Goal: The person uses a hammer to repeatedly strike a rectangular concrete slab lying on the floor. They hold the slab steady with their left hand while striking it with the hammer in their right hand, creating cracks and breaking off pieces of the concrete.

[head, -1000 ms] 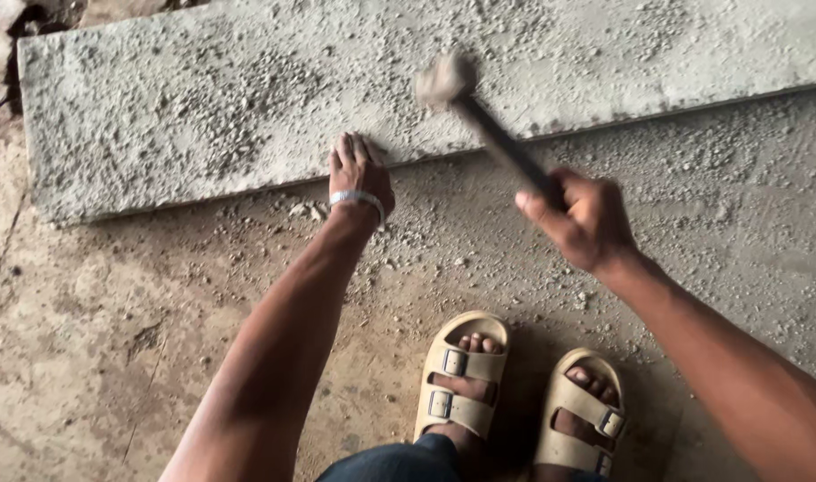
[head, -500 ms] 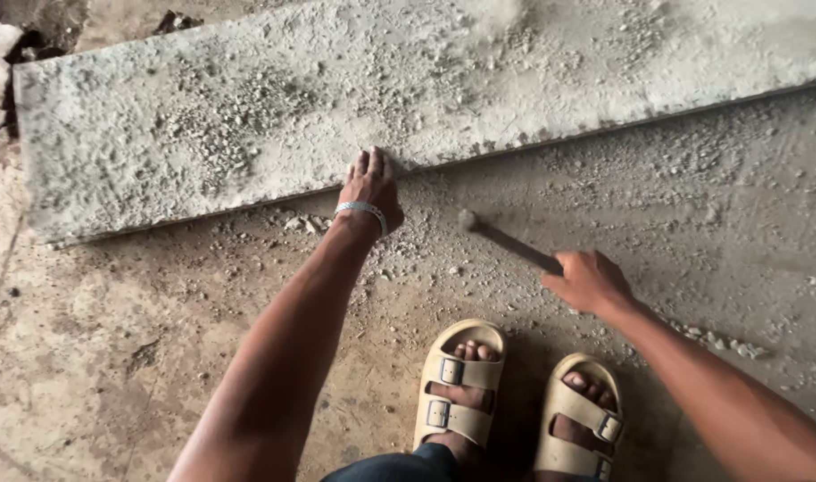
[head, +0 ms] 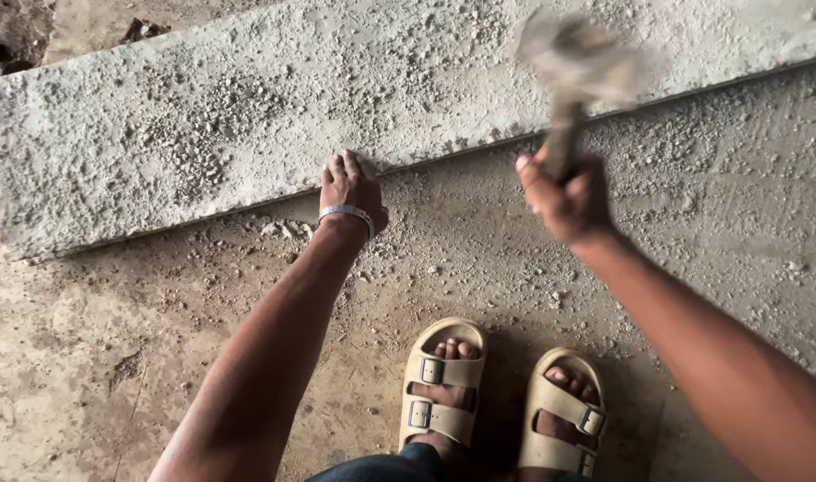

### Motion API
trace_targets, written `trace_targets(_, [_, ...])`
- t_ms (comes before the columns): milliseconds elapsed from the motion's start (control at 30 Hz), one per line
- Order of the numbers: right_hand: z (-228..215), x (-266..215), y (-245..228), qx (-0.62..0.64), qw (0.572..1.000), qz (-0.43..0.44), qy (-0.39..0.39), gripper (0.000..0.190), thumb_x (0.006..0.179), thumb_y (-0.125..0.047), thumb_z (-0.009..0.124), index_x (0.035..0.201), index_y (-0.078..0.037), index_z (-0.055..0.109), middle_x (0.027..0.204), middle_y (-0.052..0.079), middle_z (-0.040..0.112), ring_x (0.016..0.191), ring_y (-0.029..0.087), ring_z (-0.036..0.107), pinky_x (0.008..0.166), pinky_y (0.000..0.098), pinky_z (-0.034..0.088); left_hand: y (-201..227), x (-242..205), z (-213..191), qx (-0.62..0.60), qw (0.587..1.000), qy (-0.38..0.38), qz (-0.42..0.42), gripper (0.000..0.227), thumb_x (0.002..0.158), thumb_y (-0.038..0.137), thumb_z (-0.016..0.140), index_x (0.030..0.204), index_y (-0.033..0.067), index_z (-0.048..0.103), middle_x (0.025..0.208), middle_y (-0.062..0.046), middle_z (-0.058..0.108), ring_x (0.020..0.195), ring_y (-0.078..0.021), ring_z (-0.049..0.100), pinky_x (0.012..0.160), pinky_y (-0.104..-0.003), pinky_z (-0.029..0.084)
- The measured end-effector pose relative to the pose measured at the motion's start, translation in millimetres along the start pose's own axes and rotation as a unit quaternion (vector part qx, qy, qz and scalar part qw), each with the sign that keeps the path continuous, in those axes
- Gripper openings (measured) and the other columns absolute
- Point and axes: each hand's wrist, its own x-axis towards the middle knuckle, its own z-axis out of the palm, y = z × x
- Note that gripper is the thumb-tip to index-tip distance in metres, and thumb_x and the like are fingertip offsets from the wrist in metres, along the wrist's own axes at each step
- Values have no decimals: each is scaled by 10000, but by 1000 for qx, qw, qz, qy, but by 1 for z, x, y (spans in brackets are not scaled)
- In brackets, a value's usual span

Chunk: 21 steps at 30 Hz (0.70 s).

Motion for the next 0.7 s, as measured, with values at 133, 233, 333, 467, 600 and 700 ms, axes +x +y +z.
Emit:
trace_targets(133, [7,-34,48,-258,904,288,-182,253,931,-386,649,834,-157,602,539,-1,570,434,181,576,374,347,479,-6,-2,-6,-33,999,-25,-1,958,895,342,658,1559,-112,137,1640,-328,165,1526,-437,207,1253,-496,209])
trace_targets(233, [-11,-61,74,-259,895,312,-184,281,891,-379,695,848,-103,668,572,-2,578,483,173,587,443,355,495,-8,-8,-15,-22,999,15,29,934,882,289,671,1568,-84,158,1613,-359,175,1491,-467,211,1225,-525,190])
trace_targets(333, [-33,-77,74,-349,870,267,-223,343,835,-437,757,820,-98,707,531,41,611,481,170,602,514,384,481,1,-14,-16,-52,999,-8,-4,998,854,386,706,1554,-76,165,1637,-293,191,1537,-398,199,1271,-513,179])
trace_targets(467, [-54,-62,38,-297,916,214,-163,269,798,-406,771,765,-150,695,522,21,589,463,161,573,465,389,461,21,-7,-20,-89,996,30,-1,831,918,304,652,1565,-25,246,1676,-271,241,1566,-392,234,1308,-509,175])
trace_targets(600, [-67,-26,5,-139,988,55,-42,309,851,-369,700,651,-158,596,509,1,528,414,121,495,363,339,401,46,6,-11,-121,988,49,82,976,837,164,676,1607,85,81,1691,-189,87,1557,-356,103,1260,-496,107])
trace_targets(700, [-58,0,5,-18,992,-113,49,400,977,-339,675,664,-165,496,545,-8,504,420,81,487,396,283,421,45,10,-4,-111,988,45,101,1011,854,153,679,1620,80,23,1697,-176,28,1559,-363,57,1264,-488,95])
